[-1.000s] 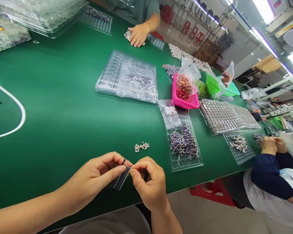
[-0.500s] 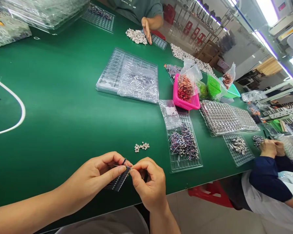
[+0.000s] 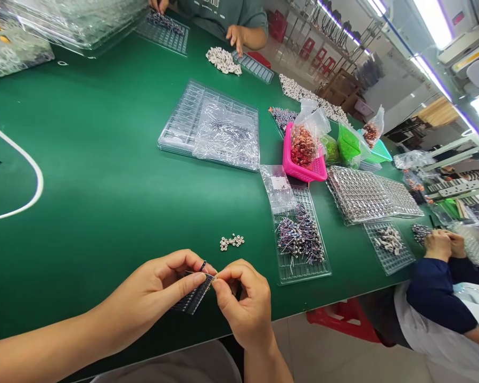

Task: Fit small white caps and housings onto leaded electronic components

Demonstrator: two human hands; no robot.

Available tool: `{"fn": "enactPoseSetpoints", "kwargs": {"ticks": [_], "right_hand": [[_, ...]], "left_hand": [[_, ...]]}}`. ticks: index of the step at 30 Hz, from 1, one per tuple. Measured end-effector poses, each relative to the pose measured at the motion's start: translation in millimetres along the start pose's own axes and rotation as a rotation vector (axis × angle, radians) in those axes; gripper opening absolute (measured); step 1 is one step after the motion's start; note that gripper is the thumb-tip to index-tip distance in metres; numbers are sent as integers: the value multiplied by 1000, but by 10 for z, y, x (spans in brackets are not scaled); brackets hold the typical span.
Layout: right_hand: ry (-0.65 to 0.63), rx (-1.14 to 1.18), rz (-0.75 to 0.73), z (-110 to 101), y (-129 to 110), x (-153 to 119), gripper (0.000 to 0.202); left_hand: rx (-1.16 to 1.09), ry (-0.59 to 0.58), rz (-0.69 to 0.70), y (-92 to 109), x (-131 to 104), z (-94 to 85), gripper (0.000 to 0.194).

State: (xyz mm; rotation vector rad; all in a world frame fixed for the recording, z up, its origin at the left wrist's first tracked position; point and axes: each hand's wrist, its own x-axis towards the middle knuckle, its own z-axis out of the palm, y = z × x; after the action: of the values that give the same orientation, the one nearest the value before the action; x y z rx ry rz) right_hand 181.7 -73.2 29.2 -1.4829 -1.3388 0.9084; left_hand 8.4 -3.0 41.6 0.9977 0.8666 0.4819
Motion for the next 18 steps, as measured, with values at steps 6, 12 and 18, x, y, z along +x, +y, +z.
{"fn": "enactPoseSetpoints", "kwargs": {"ticks": [6,12,18], "right_hand": [[5,5,-6,3,20,-1,12],[-5,6,0,2,15,-5,11],[-4,15,-3,2,27,-1,10]], "left_hand": [[-19,11,-1,-7,-2,-3,26],[-6,-8,1,-31,-6,-14,26],[25,-17,-7,7,-15,-2,28]]}}
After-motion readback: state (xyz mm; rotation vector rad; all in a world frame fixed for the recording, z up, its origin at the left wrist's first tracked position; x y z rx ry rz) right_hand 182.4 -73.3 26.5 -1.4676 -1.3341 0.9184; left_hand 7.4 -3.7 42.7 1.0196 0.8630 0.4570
